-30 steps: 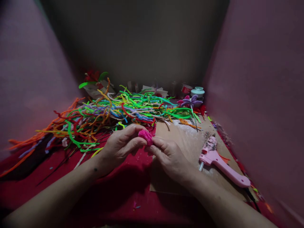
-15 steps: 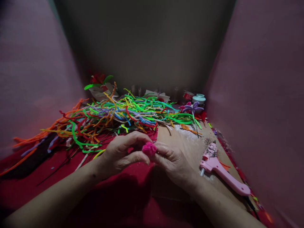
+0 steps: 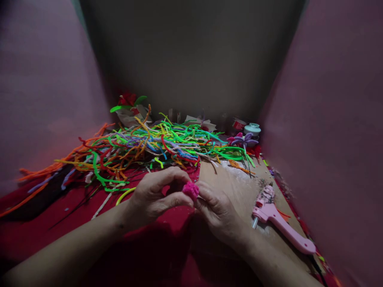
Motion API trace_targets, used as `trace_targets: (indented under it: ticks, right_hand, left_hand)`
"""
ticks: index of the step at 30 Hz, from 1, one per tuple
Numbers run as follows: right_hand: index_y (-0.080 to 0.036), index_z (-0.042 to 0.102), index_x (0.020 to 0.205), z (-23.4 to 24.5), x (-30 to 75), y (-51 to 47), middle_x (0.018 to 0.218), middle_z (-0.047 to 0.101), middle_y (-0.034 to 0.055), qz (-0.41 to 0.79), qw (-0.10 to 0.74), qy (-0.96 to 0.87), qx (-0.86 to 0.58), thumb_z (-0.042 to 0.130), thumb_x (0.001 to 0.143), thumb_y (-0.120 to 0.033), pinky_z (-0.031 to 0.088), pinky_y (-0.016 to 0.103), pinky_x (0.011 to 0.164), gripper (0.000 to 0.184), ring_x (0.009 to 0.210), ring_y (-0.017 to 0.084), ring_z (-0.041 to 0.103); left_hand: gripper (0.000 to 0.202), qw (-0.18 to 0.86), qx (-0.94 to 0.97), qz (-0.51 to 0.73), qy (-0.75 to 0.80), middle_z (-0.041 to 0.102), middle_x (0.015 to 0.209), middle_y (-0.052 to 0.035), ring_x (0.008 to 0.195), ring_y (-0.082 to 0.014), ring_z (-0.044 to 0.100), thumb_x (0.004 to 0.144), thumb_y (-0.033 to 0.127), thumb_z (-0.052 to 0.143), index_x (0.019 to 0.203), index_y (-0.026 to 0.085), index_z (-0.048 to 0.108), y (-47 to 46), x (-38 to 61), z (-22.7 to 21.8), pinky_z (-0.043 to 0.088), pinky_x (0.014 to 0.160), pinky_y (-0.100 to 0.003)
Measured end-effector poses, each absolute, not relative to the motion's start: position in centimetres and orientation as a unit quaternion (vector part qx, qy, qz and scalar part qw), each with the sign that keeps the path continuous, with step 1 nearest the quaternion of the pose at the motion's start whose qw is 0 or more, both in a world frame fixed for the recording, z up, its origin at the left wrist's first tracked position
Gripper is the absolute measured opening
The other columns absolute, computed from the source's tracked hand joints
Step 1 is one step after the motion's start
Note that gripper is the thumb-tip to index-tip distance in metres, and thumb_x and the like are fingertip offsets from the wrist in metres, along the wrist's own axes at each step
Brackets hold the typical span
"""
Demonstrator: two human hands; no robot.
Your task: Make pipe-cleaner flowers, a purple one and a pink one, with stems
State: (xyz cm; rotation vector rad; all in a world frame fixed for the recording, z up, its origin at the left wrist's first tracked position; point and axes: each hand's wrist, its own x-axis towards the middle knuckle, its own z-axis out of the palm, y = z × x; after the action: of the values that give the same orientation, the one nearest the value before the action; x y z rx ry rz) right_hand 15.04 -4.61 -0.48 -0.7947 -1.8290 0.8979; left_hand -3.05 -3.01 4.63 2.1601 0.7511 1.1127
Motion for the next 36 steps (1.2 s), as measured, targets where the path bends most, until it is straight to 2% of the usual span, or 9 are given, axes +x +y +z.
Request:
trace_targets:
  ticks: [4,6,9,12,18,25,31,36]
  right_hand:
    - [-0.032,0.071,0.101,-0.7,15.1,-4.4,0.089,0.070,0.0003,0.487,0.446,-0.670,-0.340,0.059,0.084,-0.038,0.049,0.033,0.084,0.022,0.090,0.020,0.063]
    - [-0.028,0.073,0.094,-0.8,15.0,-4.2,0.083,0.068,0.0006,0.561,0.443,-0.620,-0.324,0.063,0.081,-0.040,0.048,0.033,0.081,0.020,0.084,0.019,0.061]
    - [-0.022,0.074,0.082,-0.6,14.7,-3.8,0.072,0.065,0.0017,0.641,0.459,-0.541,-0.293,0.069,0.075,-0.041,0.047,0.030,0.073,0.020,0.073,0.017,0.056]
    - [-0.019,0.073,0.073,-0.4,14.5,-3.7,0.065,0.062,0.0022,0.676,0.457,-0.508,-0.277,0.071,0.074,-0.039,0.044,0.029,0.068,0.020,0.065,0.015,0.053]
    - [-0.018,0.073,0.076,-0.5,14.7,-3.9,0.067,0.062,0.0030,0.689,0.441,-0.506,-0.274,0.070,0.076,-0.034,0.045,0.029,0.068,0.016,0.068,0.016,0.056]
    - [-0.014,0.070,0.071,-1.2,14.9,-3.7,0.057,0.056,0.0012,0.729,0.422,-0.486,-0.235,0.069,0.078,-0.032,0.039,0.021,0.046,0.020,0.050,0.009,0.051]
    - [-0.013,0.070,0.072,-1.3,15.0,-3.4,0.057,0.054,0.0007,0.730,0.410,-0.500,-0.220,0.067,0.079,-0.033,0.037,0.019,0.045,0.022,0.050,0.008,0.049]
    - [-0.014,0.070,0.077,-1.7,15.1,-3.5,0.061,0.056,0.0008,0.727,0.411,-0.497,-0.234,0.067,0.080,-0.032,0.038,0.020,0.047,0.018,0.052,0.008,0.049]
  left_hand:
    - [0.023,0.318,0.779,0.449,0.299,0.052,0.065,0.0034,0.056,-0.0070,0.043,0.071,0.032,0.073,0.076,0.017,0.057,-3.1,-2.6,4.0,0.037,0.051,-0.019]
    - [0.026,0.370,0.754,0.458,0.292,0.053,0.067,0.0038,0.055,-0.0069,0.045,0.069,0.030,0.075,0.081,0.017,0.056,-3.2,-2.4,3.9,0.039,0.051,-0.019]
    - [0.031,0.462,0.696,0.473,0.281,0.054,0.068,0.0042,0.056,-0.0082,0.052,0.071,0.027,0.073,0.092,0.020,0.051,-3.3,-2.4,4.1,0.043,0.053,-0.020]
    - [0.024,0.474,0.682,0.479,0.285,0.053,0.068,0.0041,0.057,-0.0081,0.052,0.075,0.024,0.069,0.090,0.019,0.051,-3.3,-2.4,4.4,0.043,0.055,-0.021]
    - [0.017,0.466,0.710,0.439,0.294,0.051,0.068,0.0029,0.058,-0.0082,0.046,0.074,0.022,0.068,0.085,0.015,0.056,-3.2,-2.5,4.6,0.039,0.055,-0.022]
    - [0.021,0.537,0.667,0.433,0.282,0.049,0.067,0.0046,0.061,-0.0072,0.044,0.070,0.017,0.072,0.084,0.014,0.057,-3.1,-2.5,4.6,0.038,0.058,-0.021]
    - [0.021,0.608,0.614,0.427,0.267,0.055,0.068,0.0033,0.061,-0.0077,0.051,0.067,0.014,0.073,0.074,0.014,0.054,-2.6,-2.6,4.7,0.043,0.059,-0.022]
    - [0.019,0.627,0.614,0.403,0.259,0.060,0.074,-0.0003,0.068,-0.0119,0.060,0.070,0.012,0.070,0.077,0.013,0.052,-2.4,-2.9,4.9,0.049,0.067,-0.027]
